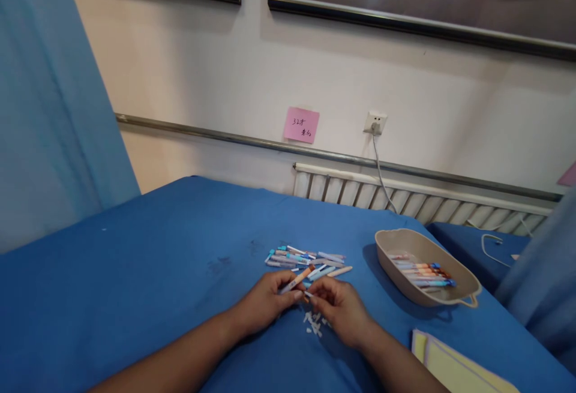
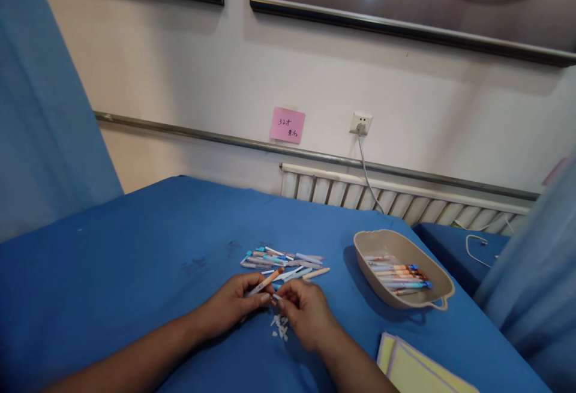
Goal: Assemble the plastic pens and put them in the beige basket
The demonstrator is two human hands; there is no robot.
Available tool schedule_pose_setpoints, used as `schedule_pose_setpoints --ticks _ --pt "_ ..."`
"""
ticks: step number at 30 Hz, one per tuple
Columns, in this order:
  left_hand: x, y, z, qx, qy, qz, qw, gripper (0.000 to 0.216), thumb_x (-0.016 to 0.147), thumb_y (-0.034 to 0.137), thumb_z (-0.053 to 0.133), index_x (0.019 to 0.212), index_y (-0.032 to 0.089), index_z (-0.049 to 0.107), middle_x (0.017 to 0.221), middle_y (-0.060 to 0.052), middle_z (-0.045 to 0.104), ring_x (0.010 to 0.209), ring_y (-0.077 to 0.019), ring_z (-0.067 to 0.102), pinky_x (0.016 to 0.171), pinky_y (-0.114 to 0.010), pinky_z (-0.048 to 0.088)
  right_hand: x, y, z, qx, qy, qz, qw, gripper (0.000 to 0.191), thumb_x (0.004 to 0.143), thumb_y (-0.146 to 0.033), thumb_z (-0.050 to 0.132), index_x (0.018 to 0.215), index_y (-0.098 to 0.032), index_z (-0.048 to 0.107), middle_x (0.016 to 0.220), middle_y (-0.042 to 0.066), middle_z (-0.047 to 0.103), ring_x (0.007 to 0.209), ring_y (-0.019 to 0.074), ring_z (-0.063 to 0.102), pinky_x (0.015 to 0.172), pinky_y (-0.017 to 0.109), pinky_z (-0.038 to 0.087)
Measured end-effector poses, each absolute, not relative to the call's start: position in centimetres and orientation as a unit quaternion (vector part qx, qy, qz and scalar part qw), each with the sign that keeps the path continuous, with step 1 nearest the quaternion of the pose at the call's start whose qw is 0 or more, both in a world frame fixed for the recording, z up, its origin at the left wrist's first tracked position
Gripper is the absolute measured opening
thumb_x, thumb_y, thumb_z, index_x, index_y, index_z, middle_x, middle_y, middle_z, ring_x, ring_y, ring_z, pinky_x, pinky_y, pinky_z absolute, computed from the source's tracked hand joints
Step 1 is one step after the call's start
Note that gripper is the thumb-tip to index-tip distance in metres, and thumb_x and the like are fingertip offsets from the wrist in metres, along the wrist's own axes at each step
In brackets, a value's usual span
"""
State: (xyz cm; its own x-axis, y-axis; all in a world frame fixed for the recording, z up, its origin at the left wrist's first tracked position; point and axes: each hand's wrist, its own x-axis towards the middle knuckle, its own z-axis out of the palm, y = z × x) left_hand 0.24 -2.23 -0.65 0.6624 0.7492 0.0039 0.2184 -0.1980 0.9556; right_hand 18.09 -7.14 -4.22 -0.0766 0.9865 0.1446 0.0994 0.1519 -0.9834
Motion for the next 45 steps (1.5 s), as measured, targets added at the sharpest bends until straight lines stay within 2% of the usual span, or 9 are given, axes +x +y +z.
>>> schedule_pose_setpoints --ticks 3,6,11,16,21,23,27,39,45 --pt "0.3 -2.2 -1.2 0.700 0.359 0.243 0.567 0.030 0.074 0.042 0.062 0.087 0.015 0.061 0.060 0.004 0.053 0.046 -0.0081 0.038 0.044 -0.019 0.028 17.9 -7.2 -4.2 -0.470 -0.560 0.465 0.499 0.026 0.071 -0.042 0.068 0.074 -0.018 0.058 0.061 -0.002 0.059 0.055 0.0123 0.055 0.053 0.023 0.043" --pt "0.4 -2.1 -1.6 0.680 0.360 0.240 0.592 0.037 0.073 0.046 0.062 0.092 0.014 0.058 0.056 0.006 0.051 0.039 -0.0057 0.032 0.039 -0.018 0.024 17.7 -7.4 -4.2 -0.472 -0.570 0.463 0.487 0.022 0.074 -0.039 0.065 0.081 -0.019 0.057 0.065 -0.001 0.061 0.057 0.0134 0.057 0.056 0.025 0.045" --pt "0.3 -2.1 -1.3 0.669 0.346 0.238 0.614 0.039 0.072 0.048 0.063 0.090 0.014 0.058 0.056 0.006 0.051 0.038 -0.0044 0.032 0.038 -0.018 0.022 18.0 -7.5 -4.4 -0.476 -0.593 0.441 0.476 0.028 0.078 -0.043 0.060 0.094 -0.020 0.060 0.067 0.000 0.065 0.060 0.0153 0.061 0.057 0.026 0.045" --pt "0.4 -2.4 -1.0 0.666 0.355 0.223 0.617 0.033 0.074 0.045 0.063 0.087 0.015 0.057 0.058 0.005 0.052 0.037 -0.0042 0.032 0.036 -0.018 0.022 18.7 -6.8 -3.0 -0.464 -0.453 0.492 0.582 0.040 0.068 -0.054 0.067 0.082 -0.020 0.051 0.065 0.001 0.066 0.056 0.0165 0.063 0.050 0.024 0.043" --pt "0.7 -3.2 -1.1 0.671 0.344 0.190 0.629 0.030 0.074 0.043 0.062 0.086 0.016 0.056 0.062 0.005 0.056 0.037 -0.0036 0.032 0.035 -0.017 0.023 19.2 -6.8 -1.8 -0.420 -0.399 0.511 0.635 0.033 0.071 -0.047 0.068 0.080 -0.019 0.055 0.084 0.004 0.067 0.073 0.0166 0.063 0.063 0.026 0.045" --pt "0.8 -3.4 -1.2 0.672 0.341 0.185 0.631 0.029 0.074 0.041 0.062 0.087 0.016 0.055 0.065 0.005 0.058 0.037 -0.0033 0.032 0.035 -0.017 0.023 19.2 -6.9 -1.8 -0.426 -0.406 0.482 0.649 0.028 0.073 -0.043 0.068 0.080 -0.018 0.059 0.082 0.003 0.065 0.071 0.0136 0.058 0.062 0.023 0.043" --pt "0.8 -3.6 -1.6 0.680 0.332 0.184 0.628 0.026 0.075 0.039 0.061 0.087 0.017 0.055 0.070 0.004 0.060 0.038 -0.0034 0.033 0.036 -0.018 0.024 18.8 -7.2 -1.9 -0.430 -0.415 0.462 0.655 0.024 0.074 -0.040 0.068 0.077 -0.017 0.061 0.066 -0.002 0.057 0.059 0.0101 0.049 0.056 0.021 0.037" --pt "0.9 -3.6 -0.7 0.680 0.338 0.179 0.626 0.028 0.072 0.039 0.062 0.087 0.015 0.056 0.071 0.004 0.060 0.043 -0.0044 0.034 0.042 -0.019 0.028 18.4 -7.3 -1.2 -0.391 -0.359 0.549 0.646 0.030 0.066 -0.042 0.075 0.072 -0.015 0.061 0.064 0.000 0.058 0.056 0.0092 0.047 0.053 0.020 0.036" --pt "0.6 -3.4 -1.1 0.701 0.343 0.163 0.604 0.028 0.077 0.042 0.058 0.088 0.016 0.056 0.064 0.006 0.051 0.044 -0.0056 0.033 0.042 -0.018 0.026 18.7 -7.1 -1.4 -0.432 -0.427 0.470 0.640 0.030 0.068 -0.044 0.072 0.072 -0.017 0.061 0.064 -0.001 0.058 0.059 0.0112 0.049 0.057 0.023 0.038"
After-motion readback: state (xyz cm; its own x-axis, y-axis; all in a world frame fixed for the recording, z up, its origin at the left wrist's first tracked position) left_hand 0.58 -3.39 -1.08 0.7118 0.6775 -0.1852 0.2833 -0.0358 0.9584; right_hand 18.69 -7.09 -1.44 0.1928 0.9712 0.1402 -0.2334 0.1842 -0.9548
